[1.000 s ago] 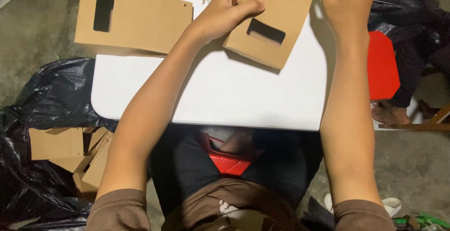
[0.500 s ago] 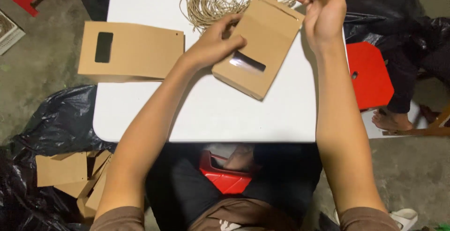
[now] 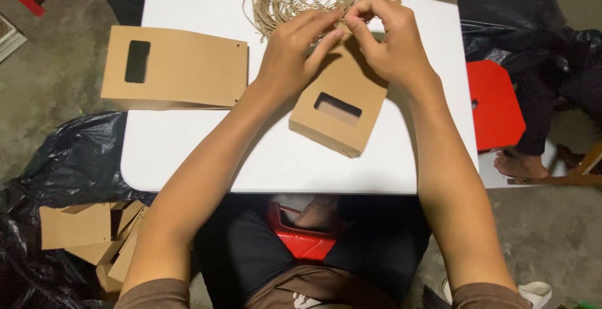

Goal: Assembling brown paper bags by threading twine through pre-punched holes and tying knots to create handles or closures.

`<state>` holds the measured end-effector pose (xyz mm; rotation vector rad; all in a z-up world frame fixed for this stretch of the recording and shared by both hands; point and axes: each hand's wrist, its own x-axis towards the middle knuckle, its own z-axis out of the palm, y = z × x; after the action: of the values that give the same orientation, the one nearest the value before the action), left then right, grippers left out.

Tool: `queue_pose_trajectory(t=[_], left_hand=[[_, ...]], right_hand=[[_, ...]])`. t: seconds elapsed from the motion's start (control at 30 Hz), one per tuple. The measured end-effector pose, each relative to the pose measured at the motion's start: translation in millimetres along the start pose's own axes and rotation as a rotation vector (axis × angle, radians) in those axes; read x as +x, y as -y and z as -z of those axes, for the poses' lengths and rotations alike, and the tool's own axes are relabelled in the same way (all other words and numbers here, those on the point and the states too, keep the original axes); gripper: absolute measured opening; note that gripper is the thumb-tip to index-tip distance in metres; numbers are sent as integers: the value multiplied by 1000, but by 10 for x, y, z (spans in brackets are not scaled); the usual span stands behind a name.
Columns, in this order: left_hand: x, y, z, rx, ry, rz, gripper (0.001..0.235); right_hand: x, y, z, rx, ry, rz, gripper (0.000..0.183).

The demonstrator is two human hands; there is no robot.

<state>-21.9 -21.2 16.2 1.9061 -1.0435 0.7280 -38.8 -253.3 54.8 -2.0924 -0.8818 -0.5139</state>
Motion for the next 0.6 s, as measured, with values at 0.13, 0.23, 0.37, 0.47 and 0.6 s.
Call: queue_pose_trajectory(t=[0.13, 0.23, 0.37, 0.47, 0.6], left_hand=[[92, -145, 112, -81, -48, 35, 20], [95, -176, 140, -191, -21, 232, 22], [56, 35, 80, -318, 4, 308, 17], [62, 66, 74, -335, 31, 335, 17], [-2, 158, 19, -317, 39, 385, 20]], right_hand=[[9, 46, -38, 46, 3, -35, 10], [-17, 50, -54, -17, 7, -72, 14], [8, -9, -55, -19, 11, 4, 7], [27, -52, -32, -29, 23, -6, 10], [3, -126, -51, -31, -11, -5, 12]])
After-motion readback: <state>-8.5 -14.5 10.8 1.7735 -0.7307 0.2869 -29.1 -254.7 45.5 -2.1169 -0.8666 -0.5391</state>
